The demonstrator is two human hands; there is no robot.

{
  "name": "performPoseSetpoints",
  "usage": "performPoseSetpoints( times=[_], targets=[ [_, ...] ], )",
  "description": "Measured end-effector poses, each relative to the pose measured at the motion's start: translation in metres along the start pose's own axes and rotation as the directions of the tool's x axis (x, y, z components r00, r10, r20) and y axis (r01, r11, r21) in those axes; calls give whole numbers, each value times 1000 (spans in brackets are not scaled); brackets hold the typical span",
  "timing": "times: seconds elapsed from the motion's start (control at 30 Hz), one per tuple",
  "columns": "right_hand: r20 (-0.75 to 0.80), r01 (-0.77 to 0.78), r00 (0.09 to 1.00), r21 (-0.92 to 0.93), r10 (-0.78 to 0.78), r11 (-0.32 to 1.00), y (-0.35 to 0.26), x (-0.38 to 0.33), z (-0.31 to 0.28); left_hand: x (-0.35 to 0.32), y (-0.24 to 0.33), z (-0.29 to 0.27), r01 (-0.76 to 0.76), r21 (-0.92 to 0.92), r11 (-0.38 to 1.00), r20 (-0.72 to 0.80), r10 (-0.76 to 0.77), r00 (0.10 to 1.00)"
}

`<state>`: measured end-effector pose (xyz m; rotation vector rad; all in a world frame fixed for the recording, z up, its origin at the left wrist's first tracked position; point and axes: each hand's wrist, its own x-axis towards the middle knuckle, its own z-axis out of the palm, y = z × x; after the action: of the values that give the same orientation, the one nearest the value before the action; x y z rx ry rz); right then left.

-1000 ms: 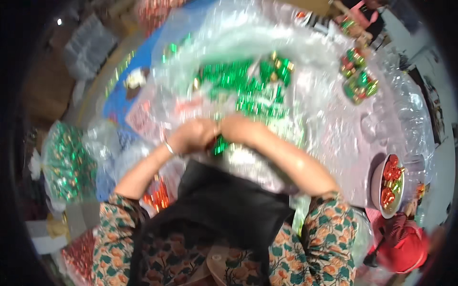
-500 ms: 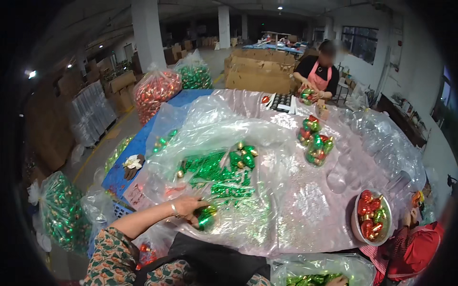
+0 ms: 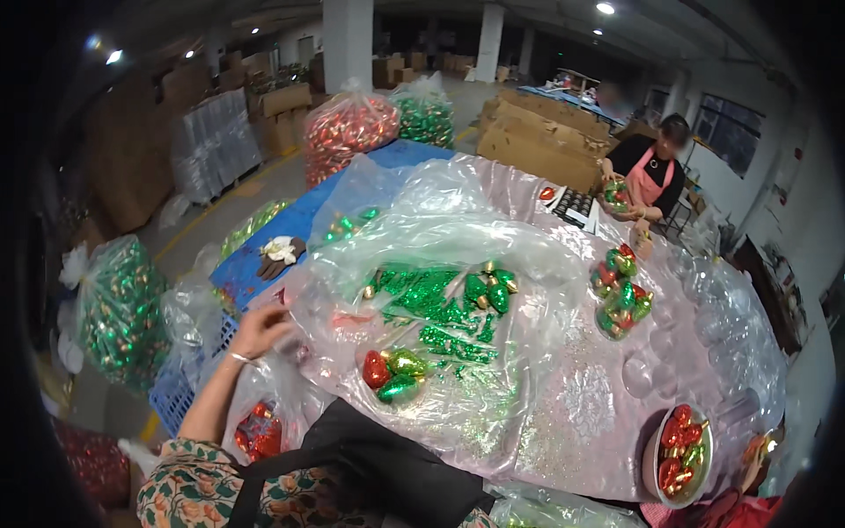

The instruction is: Sorting and placing small green and red plastic items into bags.

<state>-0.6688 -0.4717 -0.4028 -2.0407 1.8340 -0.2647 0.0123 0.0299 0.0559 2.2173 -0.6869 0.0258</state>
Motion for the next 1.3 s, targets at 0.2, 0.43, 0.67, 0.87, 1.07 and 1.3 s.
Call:
performPoseSetpoints(
  times=[0.2,0.43,0.67,0.87,1.07,1.3],
  targets=[
    [-450,276,886,314,-114,908,-83,-64,-94,-192,-244,14,747,-55,662,-294,-726,622],
    [123,373,866,487,-485,790,-486,-56,-209,-305,-460,186,833,-87,546,-76,-838,541],
    [142,960,218,147,-966,238,-734,48,-97,-272,-346,205,-35,836,547,327,-446,833],
    [424,943,329,-100,-844,317,-821,90,17,-254,-332,174,576,318,753,-242,-522,818],
    [405,980,110,-197,-908,31,-779,19,-4,-211,-335,177,609,398,686,114,-695,710],
    [369,907,414,-237,-832,347,-656,-57,-69,-193,-359,214,7,668,744,380,-350,856]
  ],
)
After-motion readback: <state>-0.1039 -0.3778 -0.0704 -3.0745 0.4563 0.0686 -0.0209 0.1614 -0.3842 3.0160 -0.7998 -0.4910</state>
